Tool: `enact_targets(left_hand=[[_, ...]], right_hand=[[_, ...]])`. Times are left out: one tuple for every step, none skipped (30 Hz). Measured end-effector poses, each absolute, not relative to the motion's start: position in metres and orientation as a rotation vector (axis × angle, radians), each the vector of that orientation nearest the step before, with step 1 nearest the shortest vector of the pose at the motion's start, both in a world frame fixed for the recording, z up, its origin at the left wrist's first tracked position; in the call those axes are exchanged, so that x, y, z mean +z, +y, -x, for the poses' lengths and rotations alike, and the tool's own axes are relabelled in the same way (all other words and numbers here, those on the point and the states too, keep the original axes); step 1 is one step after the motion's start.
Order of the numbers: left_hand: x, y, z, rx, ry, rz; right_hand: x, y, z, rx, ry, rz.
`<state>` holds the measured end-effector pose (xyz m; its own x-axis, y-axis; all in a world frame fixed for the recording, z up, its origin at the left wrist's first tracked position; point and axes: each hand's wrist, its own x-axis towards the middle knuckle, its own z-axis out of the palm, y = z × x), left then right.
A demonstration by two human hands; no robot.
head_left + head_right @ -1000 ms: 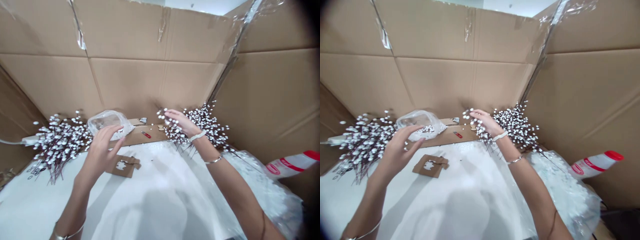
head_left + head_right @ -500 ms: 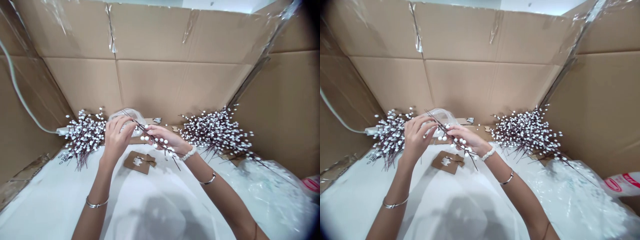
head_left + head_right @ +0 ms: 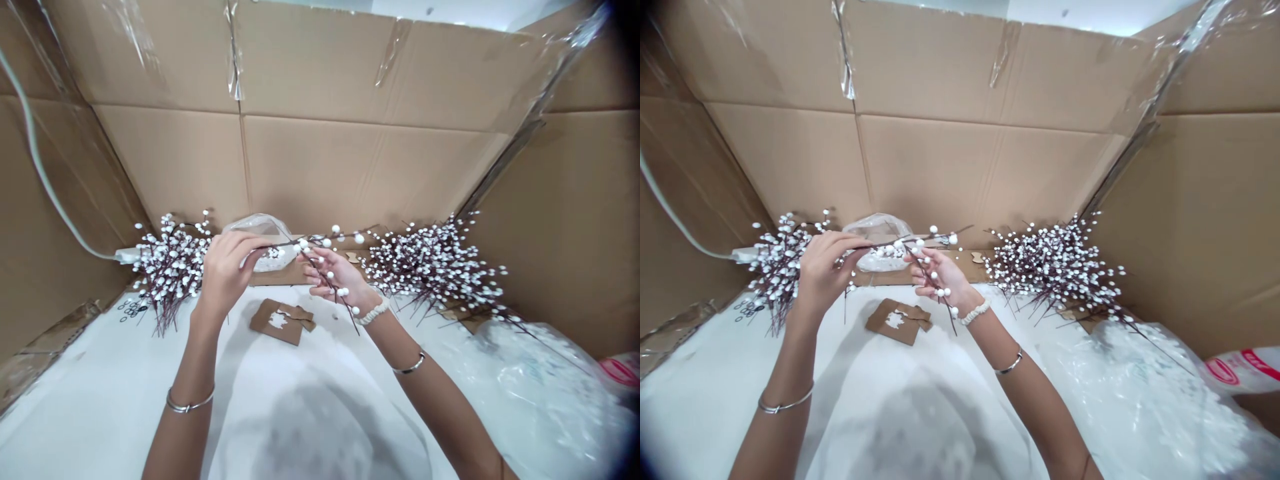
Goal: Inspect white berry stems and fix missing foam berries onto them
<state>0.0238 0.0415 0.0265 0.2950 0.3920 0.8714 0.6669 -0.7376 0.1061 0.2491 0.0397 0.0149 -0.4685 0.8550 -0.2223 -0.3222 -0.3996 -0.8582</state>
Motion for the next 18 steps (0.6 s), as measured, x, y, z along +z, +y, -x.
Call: enact_targets(left_hand=[[0.027,0.041,-0.023,-1.511,-0.992,2.276],[0.028,0.04,-0.023,-1.616,-1.029,2.252],[0.028,0.04,-0.023,-1.734,-1.074,2.216],[0.028,0.04,-0.022,-1.861,-1.124,2.175],[0.028,0.04,-0.022,-1.996,-1.178,2.133],[0.028,0.04,-0.022,-2.133,-1.237,2.092],[0.029,0.04,-0.022,-2.266,-1.289,2.051],[0.029,0.04,-0.022,-2.388,-1.327,2.013],[0.03,0.041,-0.022,-2.488,-1.357,1.987],[0.031,0.041,-0.022,-2.562,-1.385,1.978],[0.031,0.042,-0.022,-2.621,-1.41,1.972],[0.032,0.042,-0.021,-2.671,-1.433,1.966],[0.033,0.043,-0.02,-2.719,-1.461,1.96],[0.033,0.045,-0.019,-2.764,-1.497,1.951],[0.034,0.046,-0.017,-2.805,-1.536,1.941],[0.034,0.047,-0.016,-2.842,-1.574,1.936],[0.035,0.048,-0.015,-2.879,-1.613,1.94],[0.035,0.049,-0.015,-2.917,-1.65,1.948]], right_hand=[[0.01,0.044,-0.254,1.79,-1.08,0.992],[0.004,0.049,-0.26,1.582,-1.183,1.143],[-0.003,0.054,-0.267,1.275,-1.302,1.337],[-0.011,0.06,-0.276,1.135,-1.312,1.423],[-0.02,0.065,-0.286,1.045,-1.31,1.49],[-0.029,0.07,-0.297,0.957,-1.319,1.559],[-0.04,0.075,-0.307,0.864,-1.333,1.626],[-0.05,0.078,-0.317,0.783,-1.356,1.694],[-0.059,0.08,-0.325,0.716,-1.382,1.761],[-0.068,0.081,-0.333,0.658,-1.408,1.823],[-0.076,0.081,-0.339,0.61,-1.435,1.881],[-0.082,0.081,-0.343,0.563,-1.46,1.933],[-0.087,0.079,-0.345,0.515,-1.484,1.979],[-0.091,0.077,-0.346,0.463,-1.507,2.018],[-0.093,0.075,-0.345,0.408,-1.53,2.047],[-0.094,0.072,-0.342,0.352,-1.553,2.066],[-0.095,0.07,-0.338,0.303,-1.579,2.074],[-0.095,0.068,-0.333,0.268,-1.612,2.071]])
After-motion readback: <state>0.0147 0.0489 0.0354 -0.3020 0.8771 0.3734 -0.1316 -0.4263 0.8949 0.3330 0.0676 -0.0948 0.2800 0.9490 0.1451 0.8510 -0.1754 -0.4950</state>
